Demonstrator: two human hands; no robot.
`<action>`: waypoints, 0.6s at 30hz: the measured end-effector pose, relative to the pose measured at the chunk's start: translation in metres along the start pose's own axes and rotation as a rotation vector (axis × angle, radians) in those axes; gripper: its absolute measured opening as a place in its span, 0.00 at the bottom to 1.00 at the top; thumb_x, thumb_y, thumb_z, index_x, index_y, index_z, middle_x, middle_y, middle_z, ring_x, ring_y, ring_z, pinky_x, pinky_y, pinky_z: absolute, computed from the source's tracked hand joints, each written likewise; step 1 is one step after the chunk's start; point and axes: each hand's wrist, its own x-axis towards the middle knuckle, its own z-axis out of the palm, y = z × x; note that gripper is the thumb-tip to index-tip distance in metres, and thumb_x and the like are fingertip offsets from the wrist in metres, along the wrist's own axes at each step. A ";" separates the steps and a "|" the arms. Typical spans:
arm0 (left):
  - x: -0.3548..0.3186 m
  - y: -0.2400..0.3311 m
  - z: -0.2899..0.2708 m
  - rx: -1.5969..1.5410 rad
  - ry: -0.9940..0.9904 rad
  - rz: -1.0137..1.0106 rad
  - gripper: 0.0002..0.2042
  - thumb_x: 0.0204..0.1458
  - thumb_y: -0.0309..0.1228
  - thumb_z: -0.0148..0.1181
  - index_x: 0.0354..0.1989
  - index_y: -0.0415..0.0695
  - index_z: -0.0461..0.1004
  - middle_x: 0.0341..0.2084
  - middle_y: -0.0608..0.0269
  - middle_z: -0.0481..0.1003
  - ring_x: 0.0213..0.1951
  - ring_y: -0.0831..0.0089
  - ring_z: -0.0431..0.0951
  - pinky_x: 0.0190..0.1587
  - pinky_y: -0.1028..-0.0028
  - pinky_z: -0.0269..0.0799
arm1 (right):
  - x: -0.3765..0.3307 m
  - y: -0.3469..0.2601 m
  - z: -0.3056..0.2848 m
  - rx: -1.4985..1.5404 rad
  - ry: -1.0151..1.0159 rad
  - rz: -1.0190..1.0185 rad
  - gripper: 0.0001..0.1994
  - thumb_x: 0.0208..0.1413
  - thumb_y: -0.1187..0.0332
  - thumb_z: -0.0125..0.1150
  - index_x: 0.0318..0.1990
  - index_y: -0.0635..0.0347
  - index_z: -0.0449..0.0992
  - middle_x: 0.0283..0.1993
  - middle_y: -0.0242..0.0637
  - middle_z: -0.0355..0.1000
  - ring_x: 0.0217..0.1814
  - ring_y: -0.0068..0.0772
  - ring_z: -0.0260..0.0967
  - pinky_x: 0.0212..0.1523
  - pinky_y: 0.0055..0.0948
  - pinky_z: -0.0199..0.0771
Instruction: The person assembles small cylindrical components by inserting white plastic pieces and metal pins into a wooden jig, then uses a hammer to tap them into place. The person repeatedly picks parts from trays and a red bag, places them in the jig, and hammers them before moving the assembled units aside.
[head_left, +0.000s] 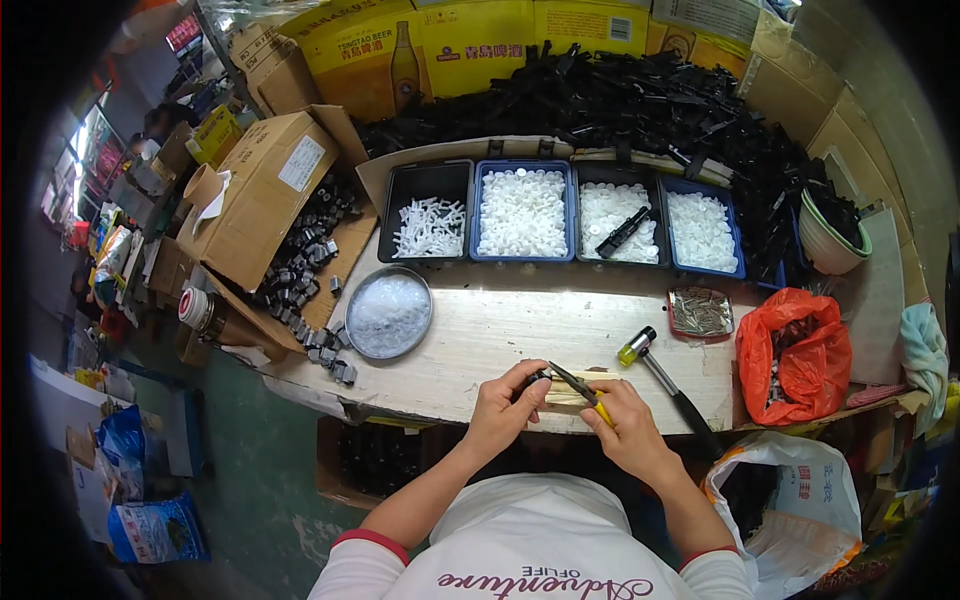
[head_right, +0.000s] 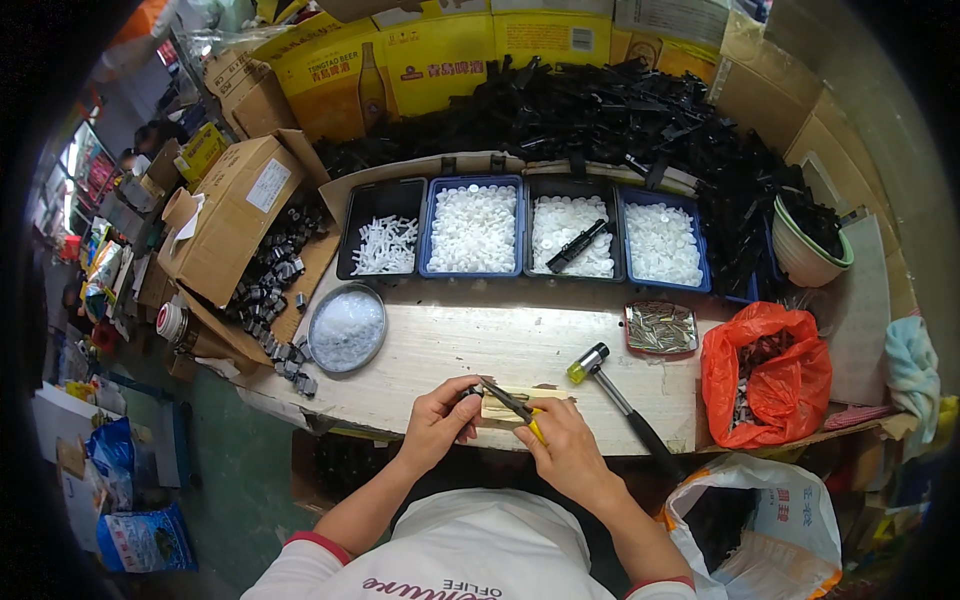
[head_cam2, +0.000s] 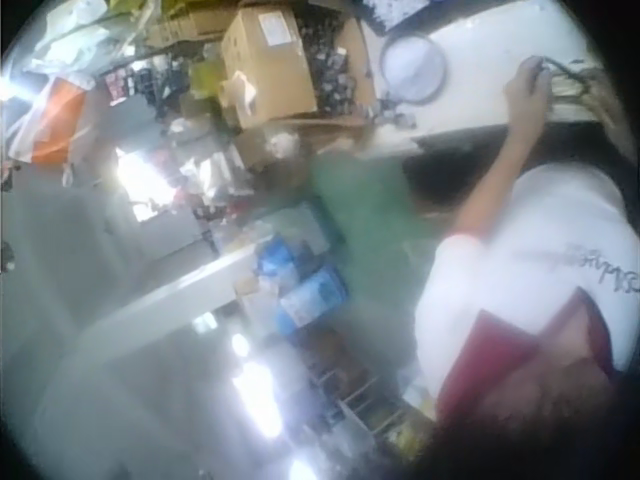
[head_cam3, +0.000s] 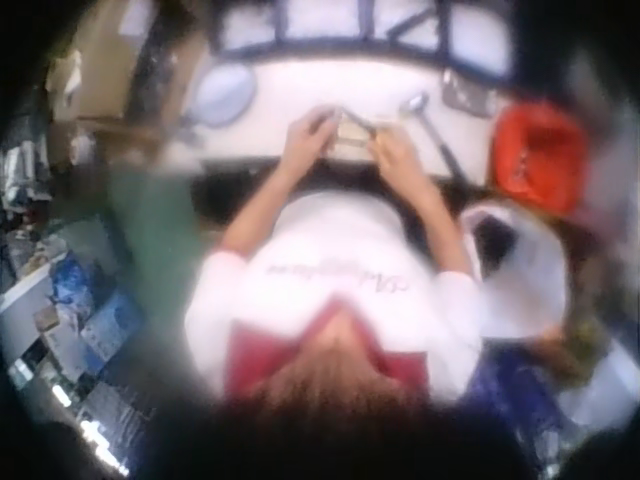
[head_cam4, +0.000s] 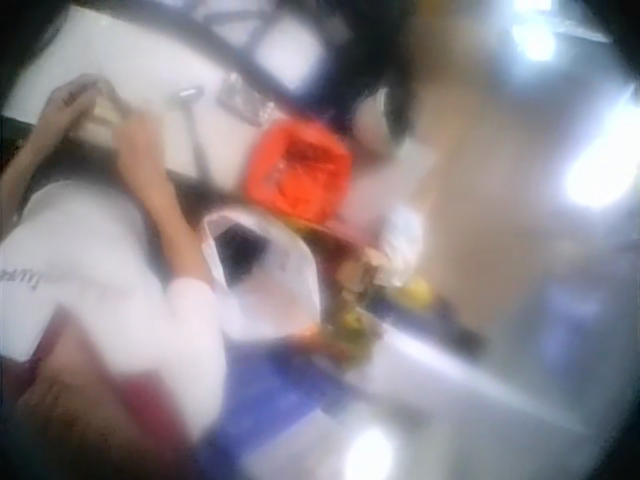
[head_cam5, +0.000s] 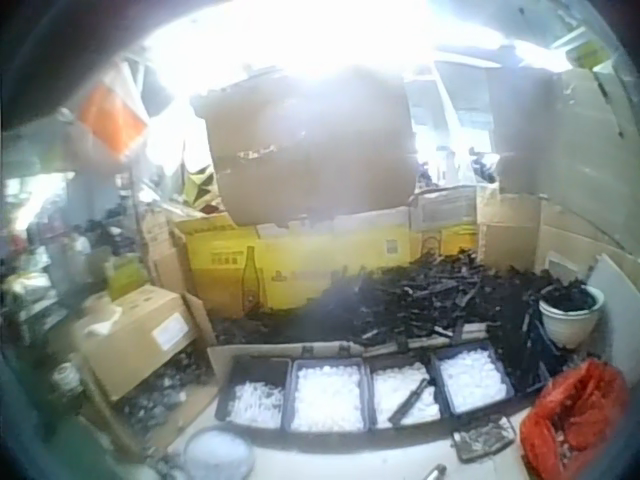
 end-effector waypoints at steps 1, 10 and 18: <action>-0.001 0.001 0.000 0.038 0.011 0.034 0.12 0.53 0.32 0.52 0.43 0.39 0.69 0.22 0.67 0.72 0.18 0.85 0.67 0.20 0.84 0.64 | 0.001 -0.001 0.001 -0.010 -0.006 -0.008 0.10 0.50 0.70 0.55 0.27 0.70 0.67 0.40 0.48 0.65 0.42 0.48 0.62 0.42 0.37 0.63; -0.005 -0.003 -0.005 0.265 0.026 0.029 0.09 0.53 0.31 0.52 0.38 0.37 0.70 0.17 0.61 0.71 0.14 0.81 0.66 0.18 0.80 0.64 | 0.003 -0.004 0.004 -0.134 -0.096 -0.058 0.10 0.48 0.69 0.56 0.26 0.69 0.67 0.33 0.48 0.65 0.36 0.48 0.64 0.36 0.38 0.67; -0.019 -0.040 -0.050 -1.070 -0.589 -0.529 0.12 0.52 0.34 0.51 0.39 0.38 0.65 0.16 0.53 0.68 0.14 0.67 0.68 0.11 0.72 0.63 | 0.011 -0.022 0.000 -0.230 -0.362 -0.172 0.10 0.47 0.69 0.58 0.26 0.68 0.68 0.32 0.46 0.65 0.31 0.46 0.65 0.32 0.36 0.69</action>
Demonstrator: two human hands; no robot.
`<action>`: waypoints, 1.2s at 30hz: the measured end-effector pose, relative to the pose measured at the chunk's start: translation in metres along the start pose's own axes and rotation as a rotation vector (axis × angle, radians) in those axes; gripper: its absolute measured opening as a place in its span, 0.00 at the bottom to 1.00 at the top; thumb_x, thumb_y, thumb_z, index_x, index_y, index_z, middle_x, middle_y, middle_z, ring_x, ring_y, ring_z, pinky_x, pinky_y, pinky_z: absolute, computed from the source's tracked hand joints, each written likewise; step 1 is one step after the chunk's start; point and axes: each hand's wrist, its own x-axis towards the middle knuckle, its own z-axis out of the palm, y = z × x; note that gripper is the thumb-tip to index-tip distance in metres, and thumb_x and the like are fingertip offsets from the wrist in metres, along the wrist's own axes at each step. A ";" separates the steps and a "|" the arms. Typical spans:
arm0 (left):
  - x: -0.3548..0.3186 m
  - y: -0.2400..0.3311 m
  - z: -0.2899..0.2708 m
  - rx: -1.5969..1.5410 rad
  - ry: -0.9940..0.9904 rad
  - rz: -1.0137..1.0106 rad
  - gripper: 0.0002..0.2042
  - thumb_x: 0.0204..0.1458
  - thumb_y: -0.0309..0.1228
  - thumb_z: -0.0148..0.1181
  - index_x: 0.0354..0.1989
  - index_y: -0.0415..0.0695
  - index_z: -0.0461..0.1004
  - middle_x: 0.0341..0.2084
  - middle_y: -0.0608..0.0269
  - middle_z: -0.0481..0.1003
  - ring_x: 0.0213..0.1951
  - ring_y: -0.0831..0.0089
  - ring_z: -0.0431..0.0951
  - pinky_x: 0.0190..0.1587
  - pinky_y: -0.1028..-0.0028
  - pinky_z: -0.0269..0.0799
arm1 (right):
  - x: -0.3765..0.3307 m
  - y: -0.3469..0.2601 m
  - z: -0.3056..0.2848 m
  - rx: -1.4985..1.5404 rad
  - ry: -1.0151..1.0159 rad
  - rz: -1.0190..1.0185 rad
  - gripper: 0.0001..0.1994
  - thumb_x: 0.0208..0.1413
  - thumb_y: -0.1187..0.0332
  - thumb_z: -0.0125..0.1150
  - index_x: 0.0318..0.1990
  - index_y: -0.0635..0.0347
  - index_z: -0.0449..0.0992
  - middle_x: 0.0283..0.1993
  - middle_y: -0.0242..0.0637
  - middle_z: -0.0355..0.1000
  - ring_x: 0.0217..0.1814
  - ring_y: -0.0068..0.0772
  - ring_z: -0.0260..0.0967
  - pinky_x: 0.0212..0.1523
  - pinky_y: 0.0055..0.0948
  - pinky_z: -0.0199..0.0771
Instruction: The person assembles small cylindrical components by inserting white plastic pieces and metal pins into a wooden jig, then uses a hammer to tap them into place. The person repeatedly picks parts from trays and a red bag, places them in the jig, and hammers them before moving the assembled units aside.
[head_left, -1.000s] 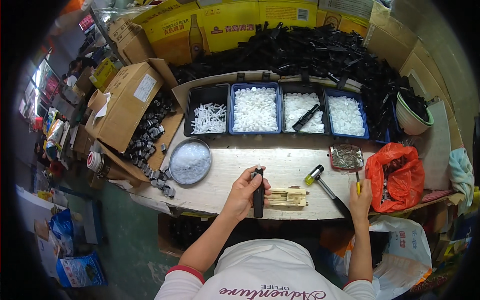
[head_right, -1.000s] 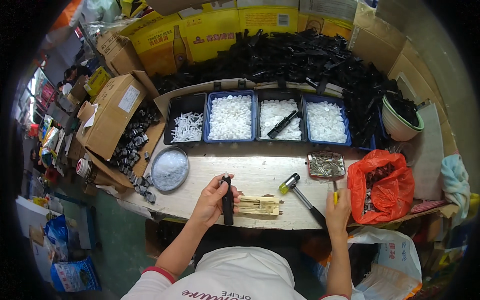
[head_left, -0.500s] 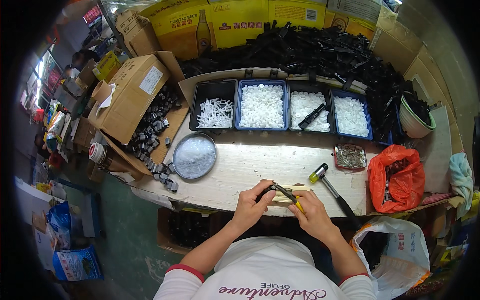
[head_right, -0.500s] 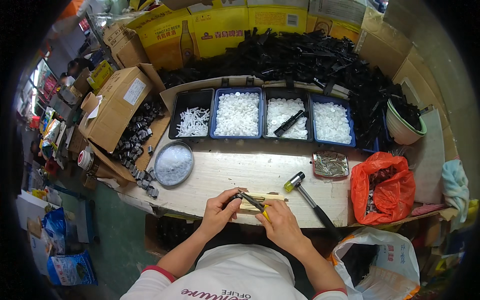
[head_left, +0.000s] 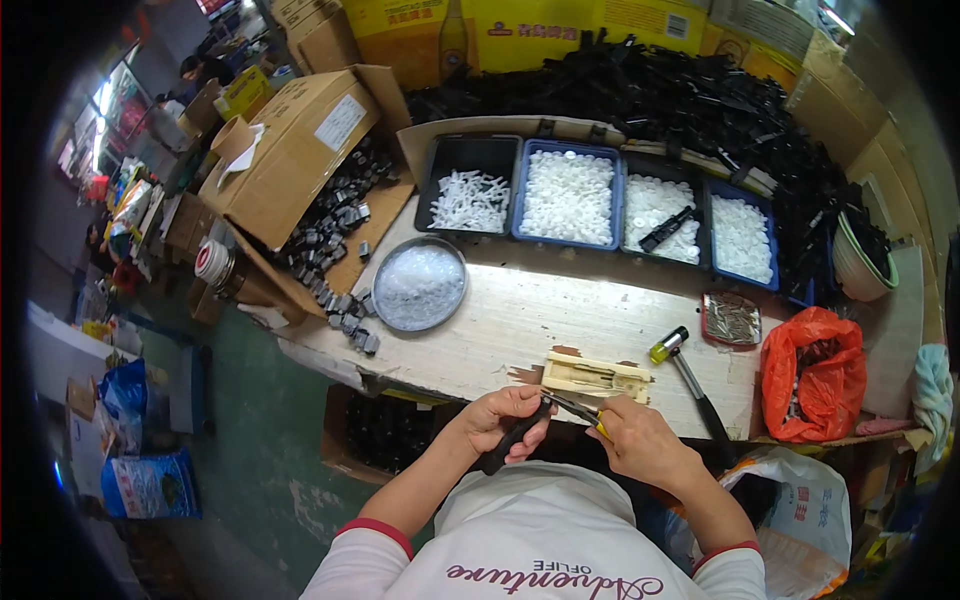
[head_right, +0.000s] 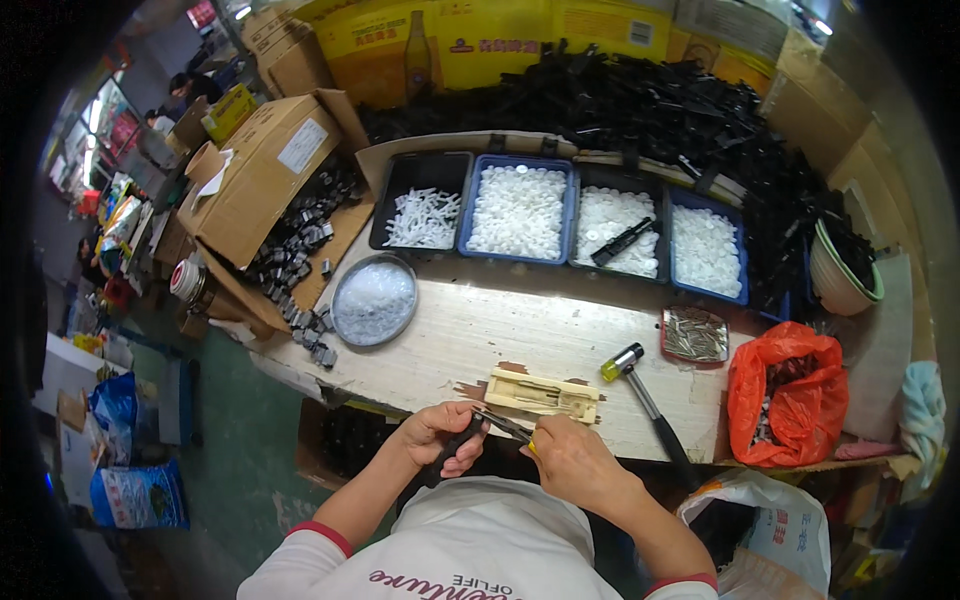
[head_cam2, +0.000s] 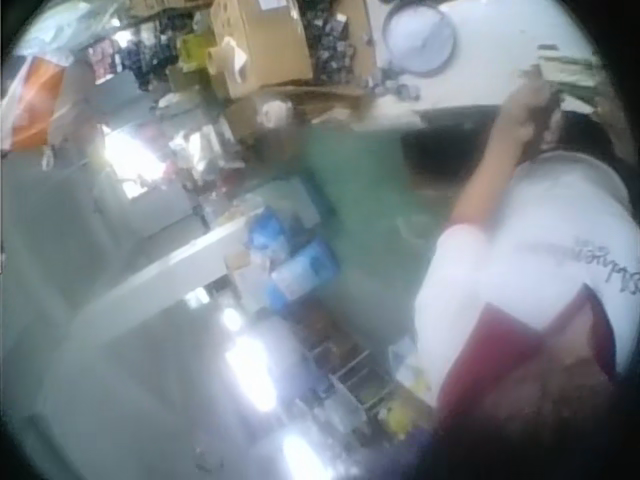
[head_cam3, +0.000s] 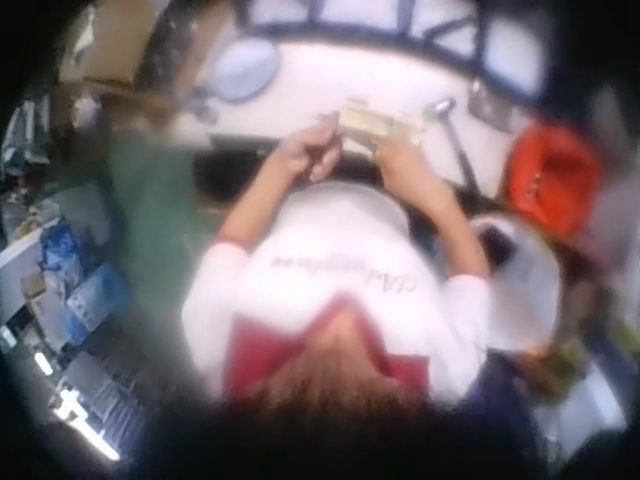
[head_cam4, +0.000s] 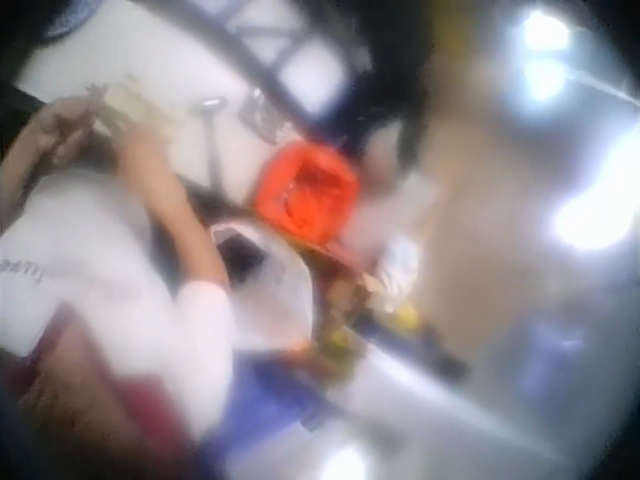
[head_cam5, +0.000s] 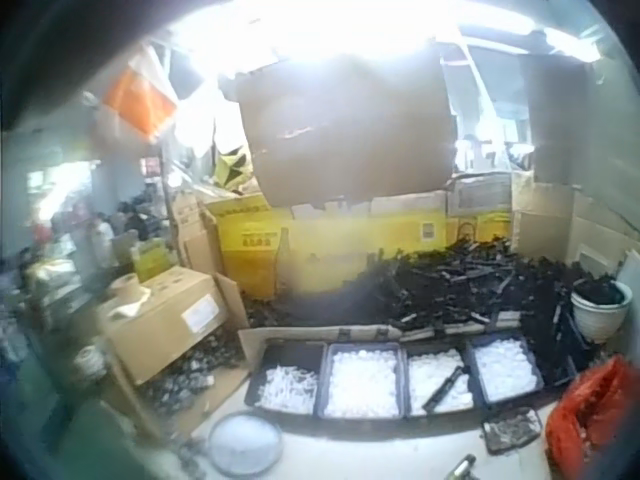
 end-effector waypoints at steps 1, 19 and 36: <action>-0.006 -0.002 -0.001 -0.009 0.023 0.026 0.12 0.52 0.35 0.51 0.39 0.38 0.66 0.16 0.53 0.68 0.14 0.67 0.68 0.11 0.72 0.63 | 0.003 -0.002 0.003 0.011 0.006 -0.020 0.10 0.47 0.69 0.58 0.26 0.68 0.68 0.33 0.46 0.66 0.32 0.46 0.65 0.33 0.36 0.68; -0.123 0.055 -0.024 1.886 1.708 0.748 0.08 0.40 0.30 0.61 0.26 0.39 0.73 0.22 0.52 0.70 0.26 0.55 0.71 0.30 0.64 0.66 | -0.082 0.132 0.003 -0.492 0.545 0.811 0.12 0.52 0.66 0.52 0.31 0.69 0.68 0.38 0.48 0.63 0.42 0.47 0.60 0.41 0.40 0.58; -0.107 0.063 -0.045 2.104 1.484 0.639 0.13 0.37 0.22 0.60 0.35 0.37 0.71 0.27 0.53 0.65 0.33 0.56 0.67 0.37 0.65 0.63 | 0.092 0.160 -0.060 -0.646 0.630 0.185 0.11 0.37 0.77 0.53 0.31 0.51 0.75 0.33 0.31 0.65 0.41 0.34 0.59 0.41 0.37 0.52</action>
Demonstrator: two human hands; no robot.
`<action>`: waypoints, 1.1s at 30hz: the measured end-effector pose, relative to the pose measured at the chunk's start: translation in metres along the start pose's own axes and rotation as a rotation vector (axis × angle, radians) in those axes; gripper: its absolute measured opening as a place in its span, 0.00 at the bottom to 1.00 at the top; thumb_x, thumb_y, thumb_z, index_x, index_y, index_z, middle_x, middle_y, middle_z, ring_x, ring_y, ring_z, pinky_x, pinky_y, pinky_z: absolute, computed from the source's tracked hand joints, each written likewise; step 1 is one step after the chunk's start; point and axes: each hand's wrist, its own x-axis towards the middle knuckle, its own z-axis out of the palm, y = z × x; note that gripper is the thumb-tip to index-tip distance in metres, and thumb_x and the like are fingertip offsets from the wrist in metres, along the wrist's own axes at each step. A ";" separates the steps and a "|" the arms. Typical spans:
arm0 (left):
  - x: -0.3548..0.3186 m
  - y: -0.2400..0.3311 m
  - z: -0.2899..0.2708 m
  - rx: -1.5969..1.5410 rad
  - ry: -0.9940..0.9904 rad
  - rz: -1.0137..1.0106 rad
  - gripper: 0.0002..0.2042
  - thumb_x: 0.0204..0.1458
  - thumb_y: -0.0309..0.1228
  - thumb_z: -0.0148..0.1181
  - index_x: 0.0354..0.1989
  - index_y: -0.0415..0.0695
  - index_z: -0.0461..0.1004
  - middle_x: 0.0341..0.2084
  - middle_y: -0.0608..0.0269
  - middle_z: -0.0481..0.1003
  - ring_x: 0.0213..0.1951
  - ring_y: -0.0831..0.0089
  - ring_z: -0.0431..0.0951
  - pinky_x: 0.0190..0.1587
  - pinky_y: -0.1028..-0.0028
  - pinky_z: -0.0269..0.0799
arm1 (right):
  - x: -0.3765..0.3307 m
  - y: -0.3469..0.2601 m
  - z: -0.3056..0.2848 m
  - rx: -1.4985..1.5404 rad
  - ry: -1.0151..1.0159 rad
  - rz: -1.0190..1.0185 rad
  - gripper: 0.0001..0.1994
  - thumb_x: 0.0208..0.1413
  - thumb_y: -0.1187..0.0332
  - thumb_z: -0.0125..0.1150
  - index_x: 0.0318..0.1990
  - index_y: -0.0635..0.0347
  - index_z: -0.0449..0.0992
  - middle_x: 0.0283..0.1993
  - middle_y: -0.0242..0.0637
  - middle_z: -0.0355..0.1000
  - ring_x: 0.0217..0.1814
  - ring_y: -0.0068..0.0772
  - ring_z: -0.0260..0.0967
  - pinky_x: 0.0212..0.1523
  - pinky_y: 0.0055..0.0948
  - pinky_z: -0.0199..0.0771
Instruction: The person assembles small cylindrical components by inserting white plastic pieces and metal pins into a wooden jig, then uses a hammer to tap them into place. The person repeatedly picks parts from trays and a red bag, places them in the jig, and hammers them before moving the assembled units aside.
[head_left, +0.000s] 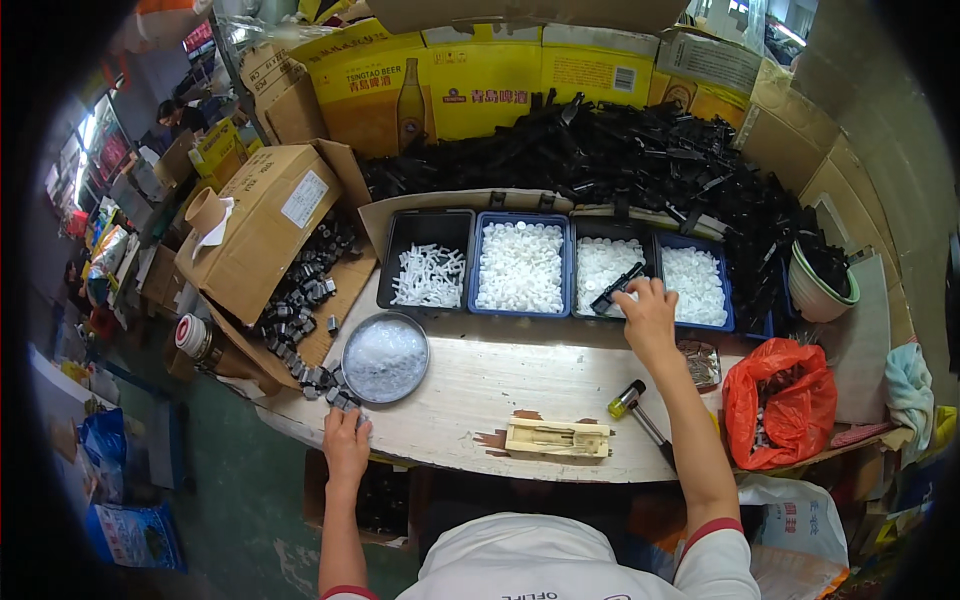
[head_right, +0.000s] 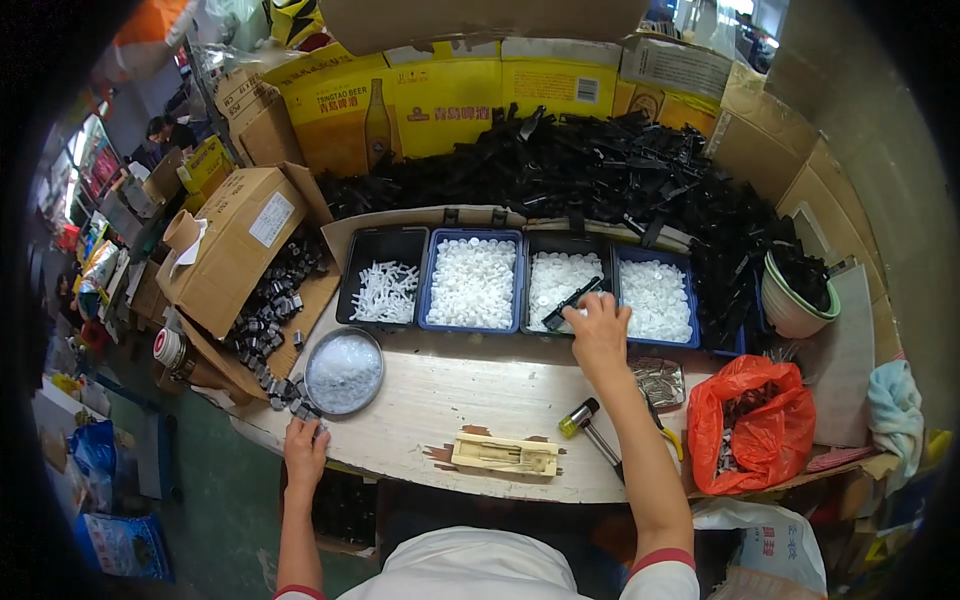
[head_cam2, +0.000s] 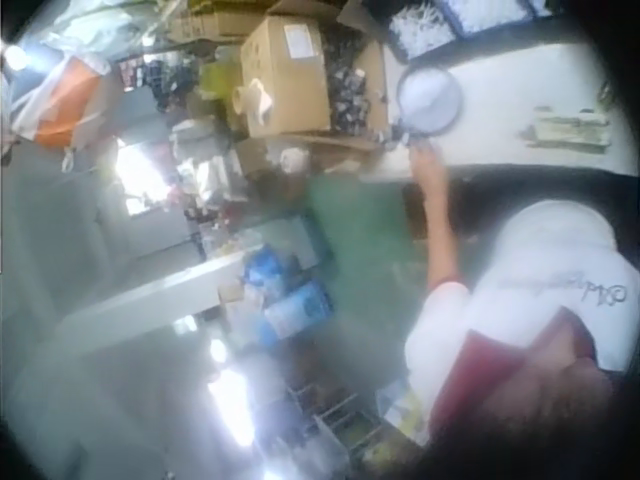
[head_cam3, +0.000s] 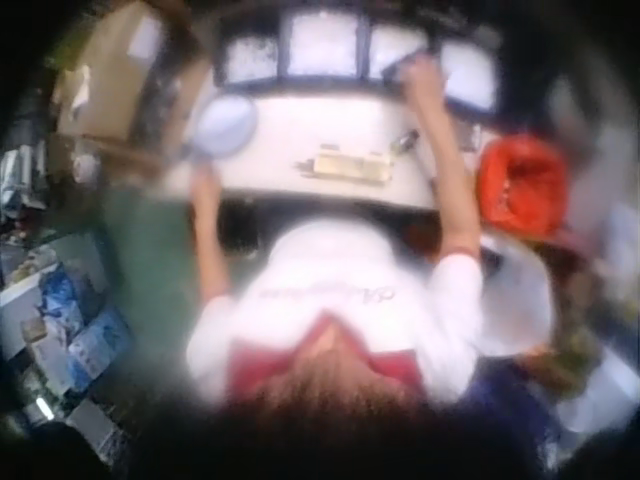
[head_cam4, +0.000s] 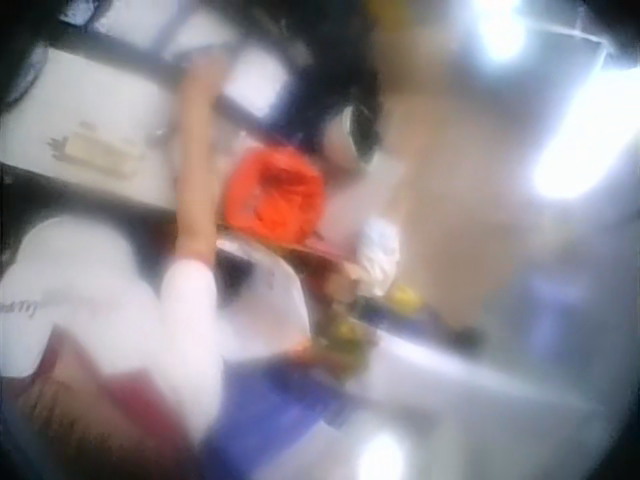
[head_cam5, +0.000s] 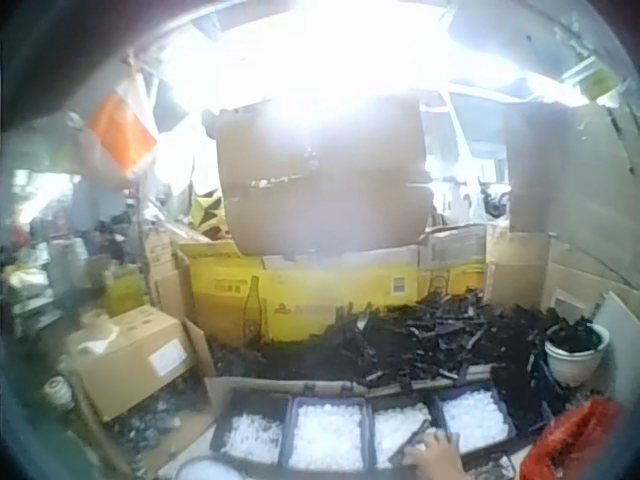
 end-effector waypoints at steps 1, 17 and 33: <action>0.000 0.001 -0.001 0.007 0.007 0.011 0.13 0.37 0.21 0.60 0.35 0.37 0.71 0.27 0.53 0.65 0.33 0.57 0.67 0.37 0.66 0.63 | 0.009 0.002 0.005 -0.020 -0.045 -0.029 0.11 0.37 0.77 0.54 0.30 0.51 0.75 0.33 0.31 0.65 0.41 0.34 0.59 0.41 0.37 0.52; -0.010 0.035 -0.011 -0.466 -0.068 -0.132 0.11 0.39 0.21 0.59 0.34 0.34 0.73 0.24 0.61 0.66 0.24 0.74 0.66 0.27 0.77 0.63 | -0.075 -0.096 -0.064 0.195 -0.214 -0.421 0.06 0.42 0.72 0.50 0.31 0.55 0.69 0.29 0.31 0.63 0.38 0.31 0.60 0.44 0.43 0.52; 0.013 0.140 0.025 -0.698 -0.456 0.293 0.12 0.37 0.22 0.63 0.33 0.37 0.73 0.26 0.61 0.68 0.25 0.73 0.69 0.27 0.76 0.66 | -0.110 -0.132 -0.047 0.337 -0.300 -0.314 0.19 0.38 0.75 0.53 0.43 0.61 0.69 0.35 0.33 0.63 0.40 0.32 0.58 0.40 0.34 0.53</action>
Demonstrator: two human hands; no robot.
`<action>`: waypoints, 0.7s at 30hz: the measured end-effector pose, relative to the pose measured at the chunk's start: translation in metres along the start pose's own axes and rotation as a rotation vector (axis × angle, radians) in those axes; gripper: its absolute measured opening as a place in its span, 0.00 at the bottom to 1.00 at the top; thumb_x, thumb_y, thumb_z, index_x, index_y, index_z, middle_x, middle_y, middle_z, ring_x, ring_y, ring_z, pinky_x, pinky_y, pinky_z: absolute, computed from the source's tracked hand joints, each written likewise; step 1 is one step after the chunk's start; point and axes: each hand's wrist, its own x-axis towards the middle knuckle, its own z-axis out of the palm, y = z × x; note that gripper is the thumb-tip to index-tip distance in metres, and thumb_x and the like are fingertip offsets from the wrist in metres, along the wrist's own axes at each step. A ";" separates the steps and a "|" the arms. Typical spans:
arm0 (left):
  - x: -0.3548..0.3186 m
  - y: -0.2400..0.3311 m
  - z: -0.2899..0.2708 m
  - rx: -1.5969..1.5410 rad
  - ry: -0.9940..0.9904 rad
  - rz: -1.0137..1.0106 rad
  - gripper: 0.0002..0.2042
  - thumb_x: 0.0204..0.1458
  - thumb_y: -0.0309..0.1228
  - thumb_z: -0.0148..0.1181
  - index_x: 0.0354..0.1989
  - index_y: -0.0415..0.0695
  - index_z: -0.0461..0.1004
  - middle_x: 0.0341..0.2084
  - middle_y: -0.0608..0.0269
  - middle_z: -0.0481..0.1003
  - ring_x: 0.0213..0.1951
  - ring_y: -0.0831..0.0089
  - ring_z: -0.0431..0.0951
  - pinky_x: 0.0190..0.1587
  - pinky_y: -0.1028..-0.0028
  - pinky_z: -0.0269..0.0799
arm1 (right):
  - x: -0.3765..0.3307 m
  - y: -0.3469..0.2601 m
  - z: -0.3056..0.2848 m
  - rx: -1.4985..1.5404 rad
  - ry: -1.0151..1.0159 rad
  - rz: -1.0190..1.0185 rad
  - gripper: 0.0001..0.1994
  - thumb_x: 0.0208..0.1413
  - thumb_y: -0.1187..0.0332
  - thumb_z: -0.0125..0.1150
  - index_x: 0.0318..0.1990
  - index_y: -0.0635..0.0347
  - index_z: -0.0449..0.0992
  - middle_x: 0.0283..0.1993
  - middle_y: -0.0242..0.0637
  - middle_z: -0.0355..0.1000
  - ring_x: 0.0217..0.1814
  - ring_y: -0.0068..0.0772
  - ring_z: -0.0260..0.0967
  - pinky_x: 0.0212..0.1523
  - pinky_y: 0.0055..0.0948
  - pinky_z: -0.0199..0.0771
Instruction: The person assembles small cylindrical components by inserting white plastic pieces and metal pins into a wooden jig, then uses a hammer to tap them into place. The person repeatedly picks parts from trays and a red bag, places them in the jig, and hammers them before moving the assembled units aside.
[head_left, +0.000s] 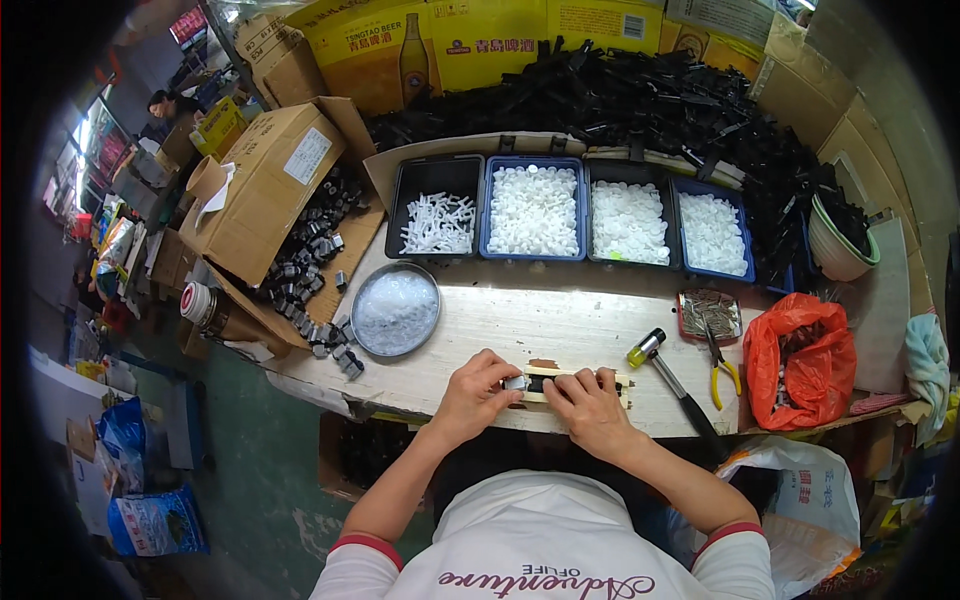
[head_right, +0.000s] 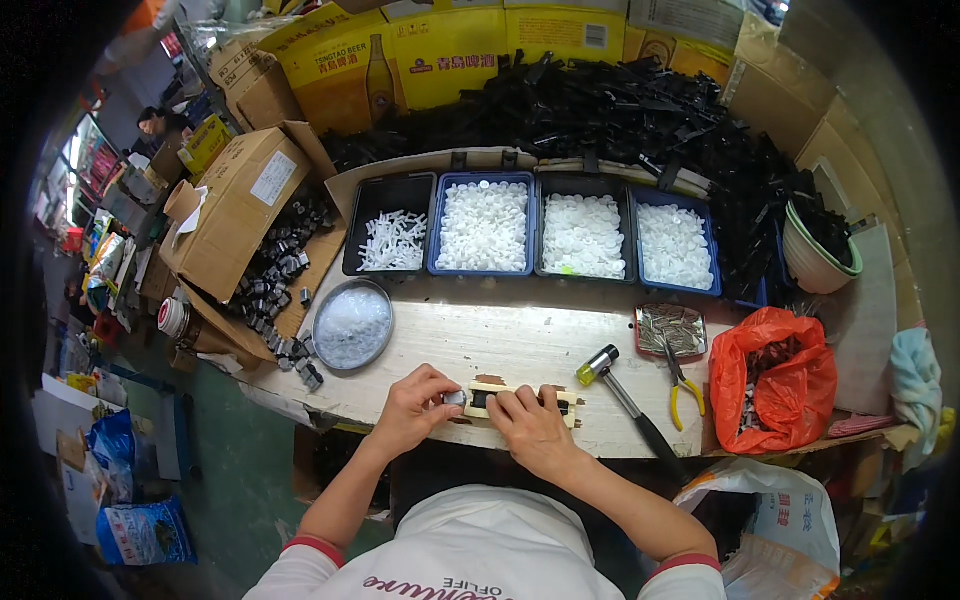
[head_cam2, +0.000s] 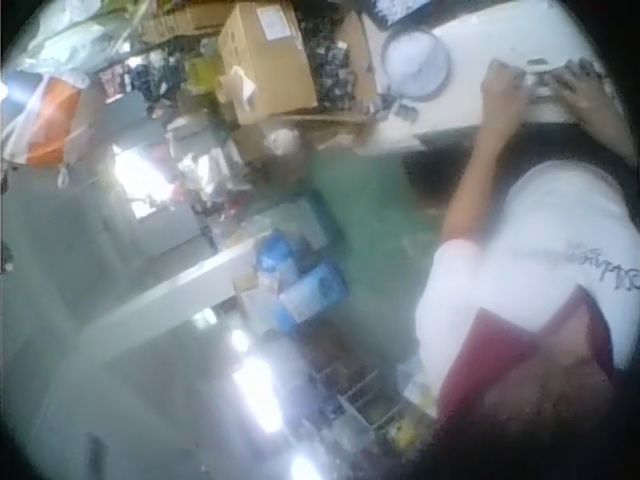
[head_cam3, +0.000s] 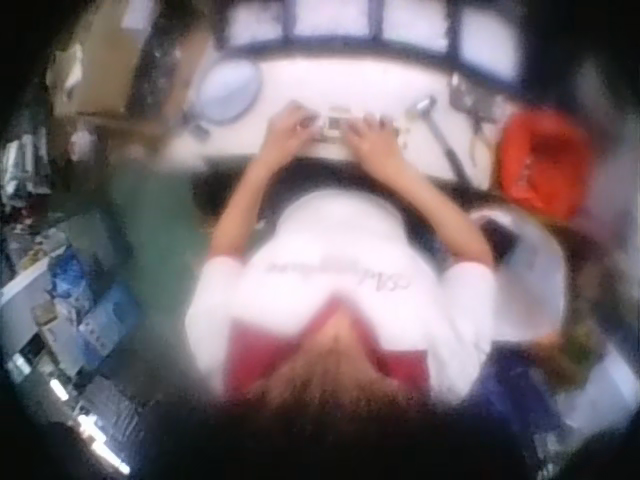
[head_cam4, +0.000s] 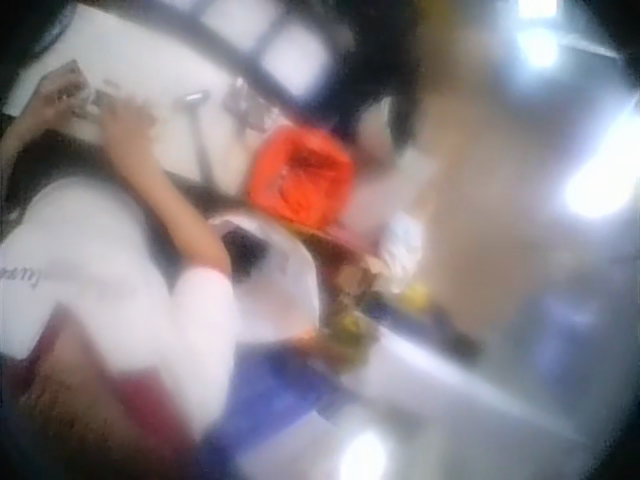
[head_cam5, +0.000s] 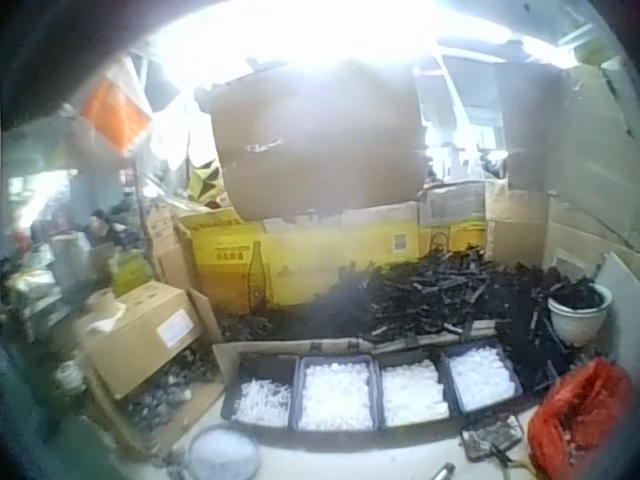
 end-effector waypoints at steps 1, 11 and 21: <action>0.002 -0.001 0.002 0.009 -0.020 0.010 0.11 0.37 0.22 0.63 0.33 0.37 0.73 0.26 0.60 0.68 0.26 0.71 0.70 0.28 0.74 0.67 | -0.001 0.000 0.000 -0.005 0.020 0.010 0.20 0.37 0.76 0.53 0.44 0.61 0.69 0.36 0.33 0.63 0.40 0.32 0.58 0.40 0.34 0.52; 0.022 0.003 0.029 0.321 -0.142 0.244 0.14 0.36 0.21 0.62 0.34 0.39 0.72 0.27 0.60 0.66 0.30 0.67 0.69 0.30 0.74 0.67 | -0.009 0.019 0.006 0.501 0.306 0.264 0.11 0.43 0.79 0.55 0.37 0.60 0.72 0.31 0.34 0.64 0.35 0.34 0.60 0.38 0.30 0.52; 0.015 -0.015 0.030 -0.541 -0.059 -0.399 0.06 0.40 0.19 0.61 0.28 0.38 0.73 0.28 0.70 0.64 0.29 0.83 0.67 0.31 0.82 0.65 | -0.010 0.017 0.008 0.476 0.316 0.241 0.10 0.43 0.79 0.55 0.36 0.61 0.72 0.30 0.34 0.65 0.34 0.33 0.60 0.36 0.30 0.52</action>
